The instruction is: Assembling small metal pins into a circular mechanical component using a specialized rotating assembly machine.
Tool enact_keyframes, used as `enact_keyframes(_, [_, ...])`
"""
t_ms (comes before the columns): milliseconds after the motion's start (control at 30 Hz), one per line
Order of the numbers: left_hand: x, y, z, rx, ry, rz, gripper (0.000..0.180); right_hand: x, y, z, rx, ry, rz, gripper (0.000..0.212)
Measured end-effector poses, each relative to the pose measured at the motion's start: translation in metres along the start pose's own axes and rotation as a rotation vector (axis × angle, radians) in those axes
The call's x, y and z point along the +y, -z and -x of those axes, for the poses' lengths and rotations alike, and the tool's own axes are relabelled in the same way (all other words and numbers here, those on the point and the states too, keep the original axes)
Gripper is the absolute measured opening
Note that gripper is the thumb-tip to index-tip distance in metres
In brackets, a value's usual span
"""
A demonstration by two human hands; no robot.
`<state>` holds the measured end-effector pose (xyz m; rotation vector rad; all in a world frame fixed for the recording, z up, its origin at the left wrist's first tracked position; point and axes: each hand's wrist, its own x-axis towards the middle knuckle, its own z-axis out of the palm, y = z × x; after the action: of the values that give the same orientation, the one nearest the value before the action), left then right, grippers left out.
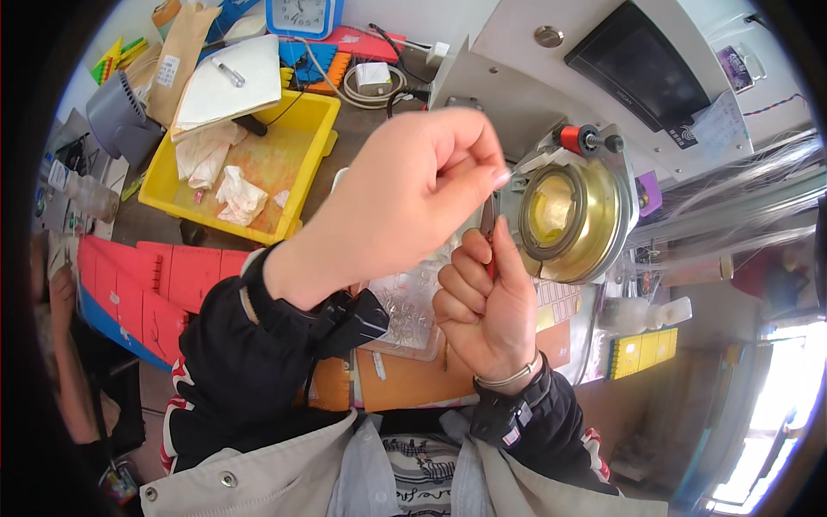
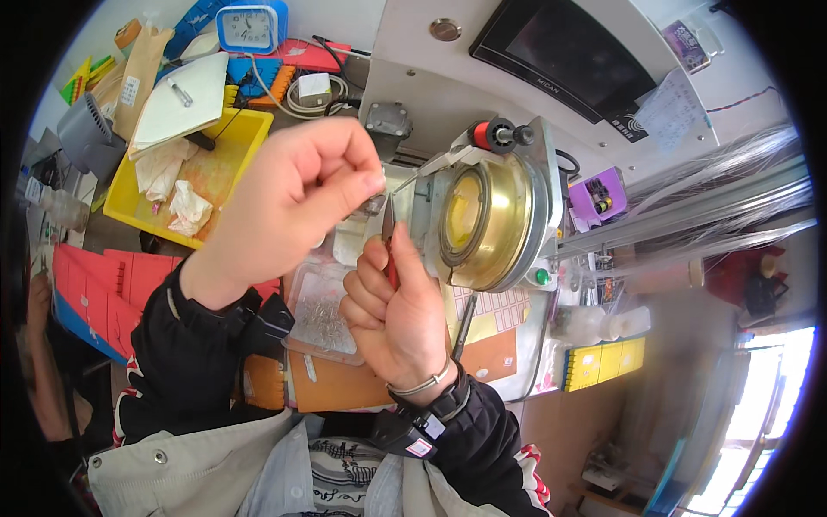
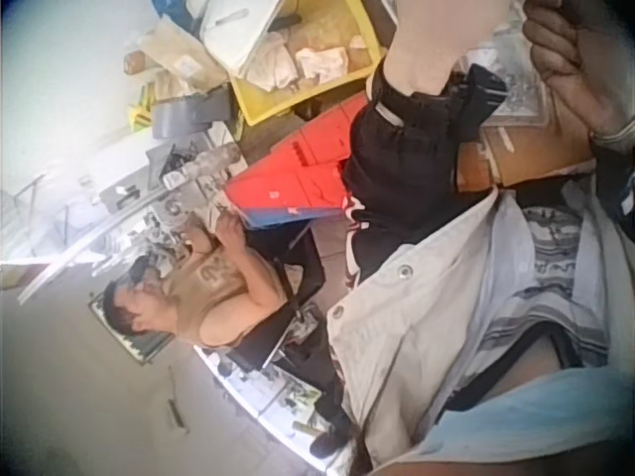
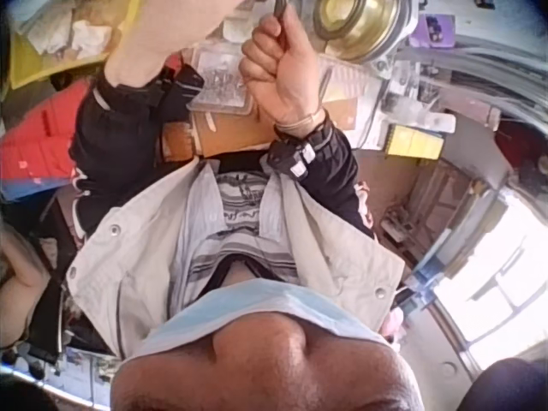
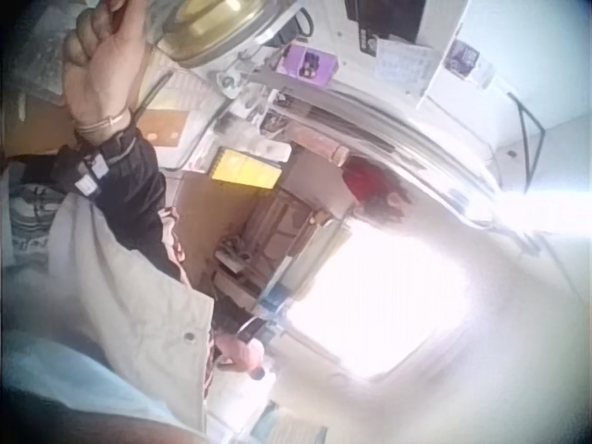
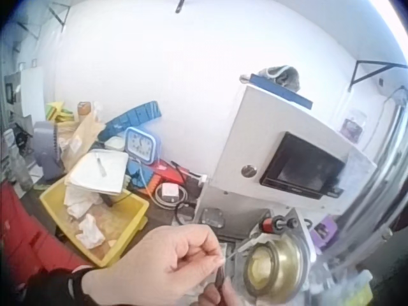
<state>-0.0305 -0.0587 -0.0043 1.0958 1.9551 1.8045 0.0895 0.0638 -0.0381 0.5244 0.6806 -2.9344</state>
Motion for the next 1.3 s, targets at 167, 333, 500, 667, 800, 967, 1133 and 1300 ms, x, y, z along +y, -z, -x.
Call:
enact_keyframes(167, [0.027,0.016,0.004,0.12,-0.16,0.111,0.005,-0.002,0.003,-0.005,-0.051,-0.018,-0.057,0.042])
enact_keyframes(333, [0.023,0.019,0.004,0.148,-0.186,0.071,0.008,-0.009,0.014,0.036,-0.151,0.027,0.203,0.05])
enact_keyframes(500, [0.043,0.023,0.017,0.102,-0.175,0.019,0.008,-0.045,0.043,0.099,0.224,0.357,1.267,0.042])
enact_keyframes(667, [0.049,0.028,0.032,0.214,-0.305,-0.199,0.007,-0.076,0.109,0.133,0.561,0.647,1.425,0.032])
enact_keyframes(800, [0.018,0.077,0.054,0.399,0.0,-0.464,0.003,-0.092,0.152,0.144,0.707,0.727,1.489,0.028])
enact_keyframes(967, [-0.047,0.156,0.099,0.238,-0.038,-1.208,0.02,-0.102,0.178,0.14,0.773,0.863,1.872,0.028])
enact_keyframes(1133, [-0.023,0.153,0.096,0.337,0.276,-0.944,0.038,-0.1,0.139,0.13,0.659,1.254,2.131,0.033])
enact_keyframes(1300, [-0.007,0.127,0.093,0.465,0.253,-0.904,0.041,-0.064,0.054,0.129,0.117,0.644,1.179,0.034])
